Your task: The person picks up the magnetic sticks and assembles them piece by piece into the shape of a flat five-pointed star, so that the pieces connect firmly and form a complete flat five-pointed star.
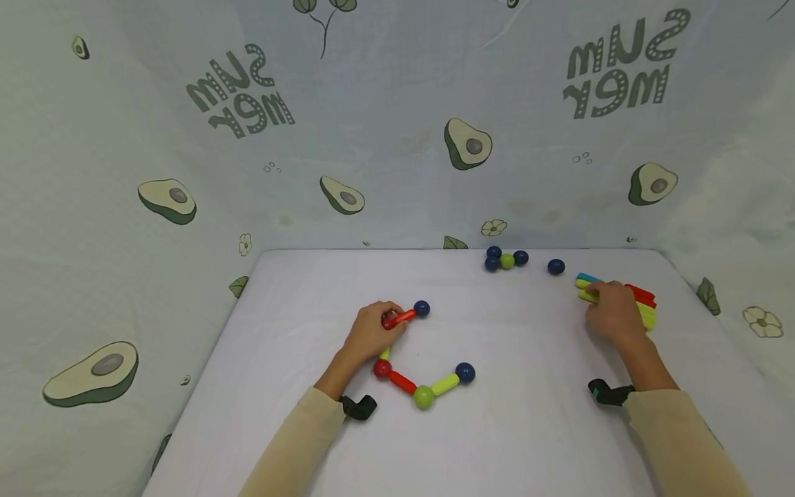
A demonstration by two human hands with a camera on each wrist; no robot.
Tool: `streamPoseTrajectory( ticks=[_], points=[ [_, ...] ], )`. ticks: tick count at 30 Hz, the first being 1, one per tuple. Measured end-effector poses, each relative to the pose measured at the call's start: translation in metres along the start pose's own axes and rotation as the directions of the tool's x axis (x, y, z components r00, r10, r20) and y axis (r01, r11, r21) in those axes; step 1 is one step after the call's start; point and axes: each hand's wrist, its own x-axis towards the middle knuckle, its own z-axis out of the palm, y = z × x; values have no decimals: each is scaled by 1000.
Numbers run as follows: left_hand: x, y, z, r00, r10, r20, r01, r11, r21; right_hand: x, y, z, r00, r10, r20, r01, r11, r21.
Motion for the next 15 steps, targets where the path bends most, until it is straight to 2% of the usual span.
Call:
streamPoseTrajectory(
  ticks=[3,7,15],
  points=[
    [-1,2,-2,999,7,36,-8,1000,15,-1,-1,-1,1000,-3,-11,3,1000,-10],
    [-3,3,-5,996,2,88,-5,1000,30,-2,-3,0,1000,-6,25,6,1000,11],
    [-4,7,-6,988,13,156,-15,1000,15,-9,-19,16,989,-109,105,100,992,81]
  ],
)
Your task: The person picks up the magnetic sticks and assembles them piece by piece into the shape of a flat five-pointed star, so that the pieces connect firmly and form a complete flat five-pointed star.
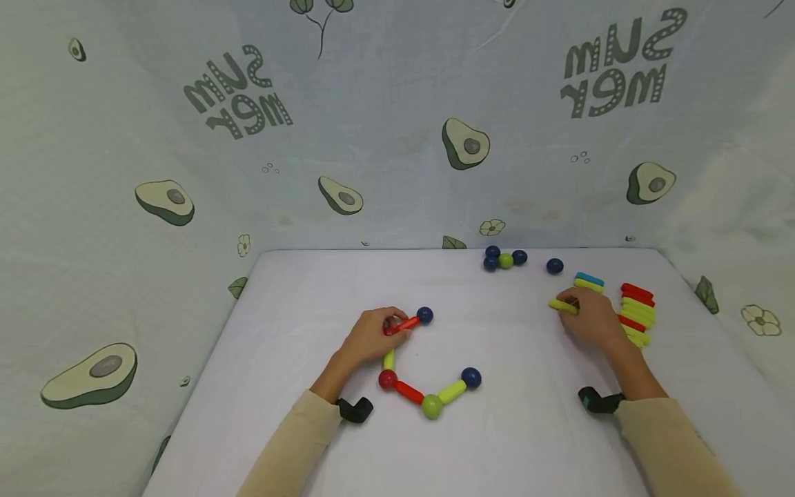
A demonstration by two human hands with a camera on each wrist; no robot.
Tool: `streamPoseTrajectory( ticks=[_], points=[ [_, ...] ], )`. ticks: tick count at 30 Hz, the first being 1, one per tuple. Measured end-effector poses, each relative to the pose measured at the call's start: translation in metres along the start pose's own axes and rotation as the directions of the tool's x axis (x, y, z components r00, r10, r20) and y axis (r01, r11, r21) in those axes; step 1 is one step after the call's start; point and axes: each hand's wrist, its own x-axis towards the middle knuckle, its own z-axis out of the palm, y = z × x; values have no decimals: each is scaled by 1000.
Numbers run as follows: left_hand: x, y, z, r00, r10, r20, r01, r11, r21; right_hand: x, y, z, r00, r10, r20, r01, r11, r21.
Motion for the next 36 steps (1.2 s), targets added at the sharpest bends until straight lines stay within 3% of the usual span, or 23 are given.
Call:
streamPoseTrajectory(
  ticks=[6,11,18,27,36],
  points=[
    [2,6,4,1000,3,14,-3,1000,-3,-6,-41,19,999,-34,32,32,998,61],
    [6,12,7,999,51,3,-51,998,-31,-8,-79,39,997,-50,57,42,992,119],
    [12,15,12,996,85,-10,-85,994,-65,-12,-117,61,987,-132,92,109,971,214],
    [14,13,15,992,123,-39,-126,990,-63,-15,-146,78,973,-170,157,127,960,249],
    [14,14,13,990,136,-41,-138,988,-70,-11,-157,87,969,-176,174,126,955,268]
  ],
)
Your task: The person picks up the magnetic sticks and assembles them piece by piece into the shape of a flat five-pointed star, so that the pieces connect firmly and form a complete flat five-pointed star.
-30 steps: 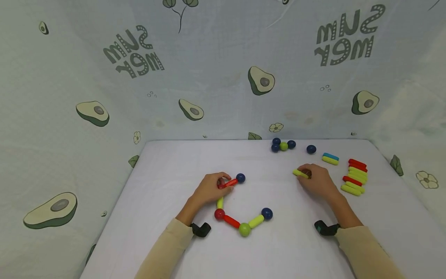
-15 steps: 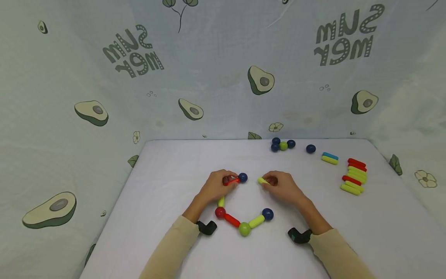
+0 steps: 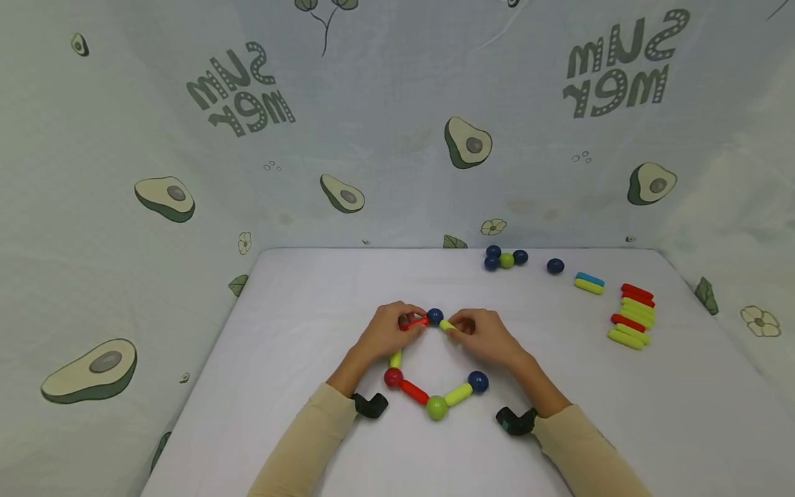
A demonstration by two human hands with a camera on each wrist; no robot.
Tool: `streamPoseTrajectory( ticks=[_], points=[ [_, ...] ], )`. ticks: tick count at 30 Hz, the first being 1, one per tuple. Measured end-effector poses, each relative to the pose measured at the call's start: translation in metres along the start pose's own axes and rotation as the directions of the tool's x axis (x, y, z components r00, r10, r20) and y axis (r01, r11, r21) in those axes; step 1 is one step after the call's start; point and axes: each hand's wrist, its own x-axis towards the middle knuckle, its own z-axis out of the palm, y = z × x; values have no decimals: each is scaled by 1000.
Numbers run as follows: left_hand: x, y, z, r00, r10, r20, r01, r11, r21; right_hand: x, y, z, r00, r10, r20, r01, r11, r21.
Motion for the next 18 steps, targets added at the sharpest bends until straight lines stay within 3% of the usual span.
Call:
streamPoseTrajectory(
  ticks=[5,9,13,18],
  points=[
    [1,1,2,1000,-11,6,11,1000,-1,-5,1,-2,1000,23,-15,-23,1000,1],
    [2,2,4,999,-28,18,28,1000,4,-21,7,-12,999,45,-2,-45,999,-4],
    [2,7,1,998,-56,43,54,998,34,-43,16,-24,997,-2,82,1,1000,13],
    [4,16,-4,994,-56,94,44,991,125,-66,24,-35,973,-104,208,95,994,53]
  ],
)
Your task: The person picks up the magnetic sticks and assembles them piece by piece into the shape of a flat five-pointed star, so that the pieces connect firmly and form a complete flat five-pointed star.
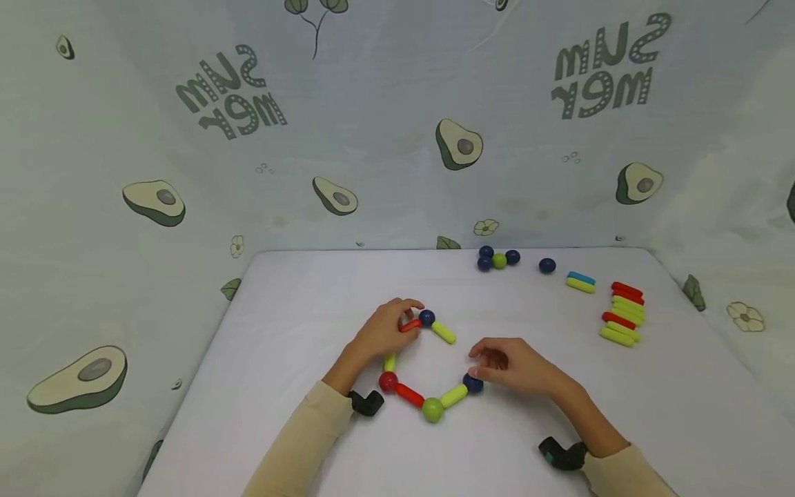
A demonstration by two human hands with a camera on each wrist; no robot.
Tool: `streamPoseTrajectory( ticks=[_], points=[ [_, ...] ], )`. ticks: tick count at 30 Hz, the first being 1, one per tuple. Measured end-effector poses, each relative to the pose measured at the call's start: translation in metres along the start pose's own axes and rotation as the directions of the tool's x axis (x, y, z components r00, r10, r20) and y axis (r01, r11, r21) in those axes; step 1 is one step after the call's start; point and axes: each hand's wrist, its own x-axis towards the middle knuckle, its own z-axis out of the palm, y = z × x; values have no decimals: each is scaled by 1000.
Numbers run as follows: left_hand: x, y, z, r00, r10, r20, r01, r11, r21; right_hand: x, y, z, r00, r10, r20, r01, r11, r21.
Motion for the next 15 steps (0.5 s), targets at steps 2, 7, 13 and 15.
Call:
streamPoseTrajectory(
  ticks=[2,7,13,15],
  points=[
    [1,3,-2,1000,17,20,-17,999,36,-5,1,0,999,-19,39,19,1000,1],
    [2,9,-5,996,67,66,-72,994,82,-9,1,4,997,-44,68,46,999,-16],
    [1,10,-6,995,31,93,-38,997,74,-2,2,5,999,-39,-21,38,999,-34],
    [0,11,-7,996,14,91,-20,998,66,2,2,4,998,-20,-55,18,999,-39]
  ],
)
